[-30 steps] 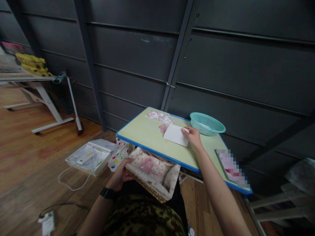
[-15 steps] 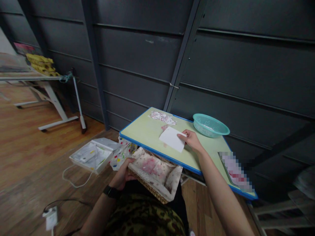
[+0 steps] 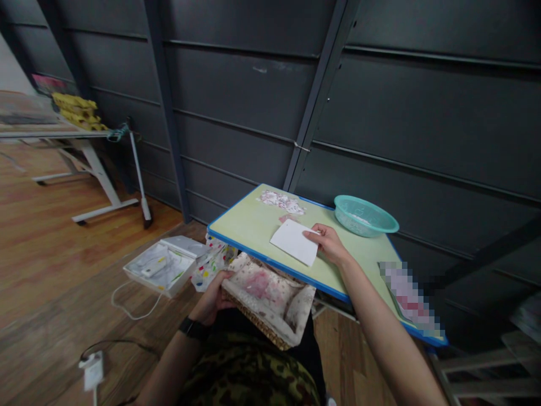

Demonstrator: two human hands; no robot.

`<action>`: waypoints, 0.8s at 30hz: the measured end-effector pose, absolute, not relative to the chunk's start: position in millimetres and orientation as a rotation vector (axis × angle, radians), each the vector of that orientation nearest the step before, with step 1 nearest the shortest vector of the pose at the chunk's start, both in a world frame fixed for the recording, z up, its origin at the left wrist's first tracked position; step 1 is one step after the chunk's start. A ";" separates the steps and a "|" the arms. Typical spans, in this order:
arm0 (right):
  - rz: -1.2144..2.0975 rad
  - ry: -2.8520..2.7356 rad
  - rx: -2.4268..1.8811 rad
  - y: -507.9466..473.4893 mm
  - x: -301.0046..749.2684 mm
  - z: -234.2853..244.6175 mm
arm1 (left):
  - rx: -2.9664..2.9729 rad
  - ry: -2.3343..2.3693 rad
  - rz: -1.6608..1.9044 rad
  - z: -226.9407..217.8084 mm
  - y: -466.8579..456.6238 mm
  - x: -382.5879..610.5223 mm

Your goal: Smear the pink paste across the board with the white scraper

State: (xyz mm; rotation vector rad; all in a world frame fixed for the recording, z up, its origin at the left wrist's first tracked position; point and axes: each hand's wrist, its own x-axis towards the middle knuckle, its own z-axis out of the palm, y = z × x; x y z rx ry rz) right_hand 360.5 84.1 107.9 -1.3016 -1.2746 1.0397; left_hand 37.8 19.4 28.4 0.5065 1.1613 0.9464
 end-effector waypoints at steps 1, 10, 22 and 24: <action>1.030 -1.273 -1.315 84.0 361.6 108.1 | 0.506 1.165 0.943 28.2 19.8 37.8; 1.209 -1.363 -1.310 79.5 357.7 107.2 | 0.537 1.132 0.953 22.2 19.5 35.9; -0.006 -1.217 -1.498 104.9 396.3 94.2 | 0.486 1.174 0.939 26.0 21.5 37.8; 0.008 -1.265 -1.494 104.2 393.4 92.9 | 0.493 1.159 0.932 26.8 20.7 37.2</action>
